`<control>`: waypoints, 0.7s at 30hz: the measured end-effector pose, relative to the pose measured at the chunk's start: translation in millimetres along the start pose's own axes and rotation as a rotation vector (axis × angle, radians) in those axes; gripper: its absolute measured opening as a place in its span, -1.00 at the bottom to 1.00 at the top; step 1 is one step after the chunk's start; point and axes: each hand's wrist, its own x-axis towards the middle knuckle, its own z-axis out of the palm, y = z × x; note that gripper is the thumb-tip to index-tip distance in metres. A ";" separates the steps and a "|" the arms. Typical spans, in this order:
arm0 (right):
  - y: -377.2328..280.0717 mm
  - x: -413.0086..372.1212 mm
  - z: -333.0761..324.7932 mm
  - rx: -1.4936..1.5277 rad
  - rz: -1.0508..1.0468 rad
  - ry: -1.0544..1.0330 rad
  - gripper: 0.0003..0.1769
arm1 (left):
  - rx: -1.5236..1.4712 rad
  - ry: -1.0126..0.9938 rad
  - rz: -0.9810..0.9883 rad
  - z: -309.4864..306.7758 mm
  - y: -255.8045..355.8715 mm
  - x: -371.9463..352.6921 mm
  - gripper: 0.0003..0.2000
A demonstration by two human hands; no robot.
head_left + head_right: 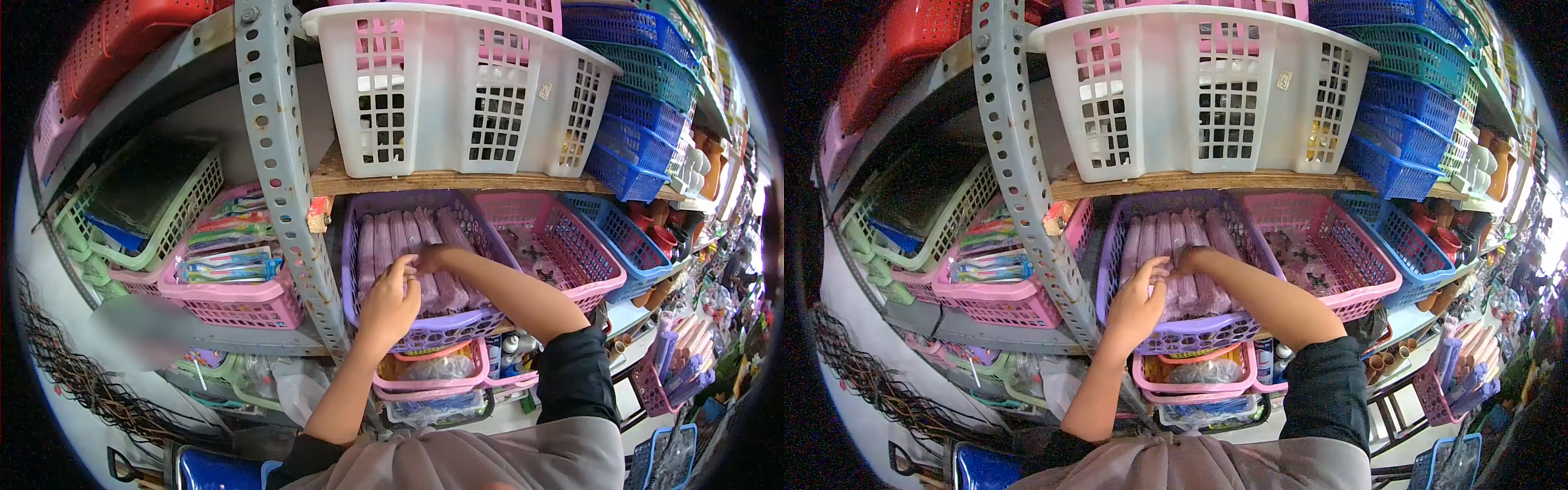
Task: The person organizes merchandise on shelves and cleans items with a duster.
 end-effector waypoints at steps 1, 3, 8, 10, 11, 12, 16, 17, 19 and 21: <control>-17.5 -18.4 -11.9 -0.022 0.076 -0.031 -0.35 | -0.007 -0.019 -0.020 -0.3 0.7 -0.5 -0.63; -12.9 -9.7 -5.9 -0.087 0.058 -0.025 -0.38 | -0.013 -0.018 -0.019 0.8 -1.1 -0.4 -0.63; 1.5 -25.0 -4.7 -0.058 -0.210 0.046 -0.31 | -0.019 -0.020 -0.021 1.1 -1.4 -0.9 -0.64; -52.9 -101.1 -49.7 0.333 0.108 0.062 -0.14 | -0.048 -0.011 -0.032 1.8 -3.3 -0.3 -0.64; -53.5 -104.0 -51.7 0.335 0.128 0.060 -0.14 | -0.077 0.002 -0.021 3.5 -6.7 0.4 -0.66; -54.4 -105.9 -52.3 0.160 0.107 0.060 -0.10 | -0.073 0.011 -0.022 3.1 -5.2 0.1 -0.67; -71.7 -149.7 -35.6 0.007 0.113 0.364 -0.25 | -0.080 0.044 0.027 0.4 2.5 -1.9 -0.72; -79.2 -169.1 -30.1 0.013 0.126 0.523 -0.33 | -0.098 0.050 0.053 1.7 1.6 -2.0 -0.73; -93.8 -212.5 -25.5 0.100 -0.054 0.750 -0.54 | -0.115 0.088 0.171 3.7 4.6 -2.5 -0.74; -96.7 -246.7 -11.8 0.044 -0.244 1.012 -0.62 | -0.149 0.120 0.285 2.7 23.0 -7.2 -0.77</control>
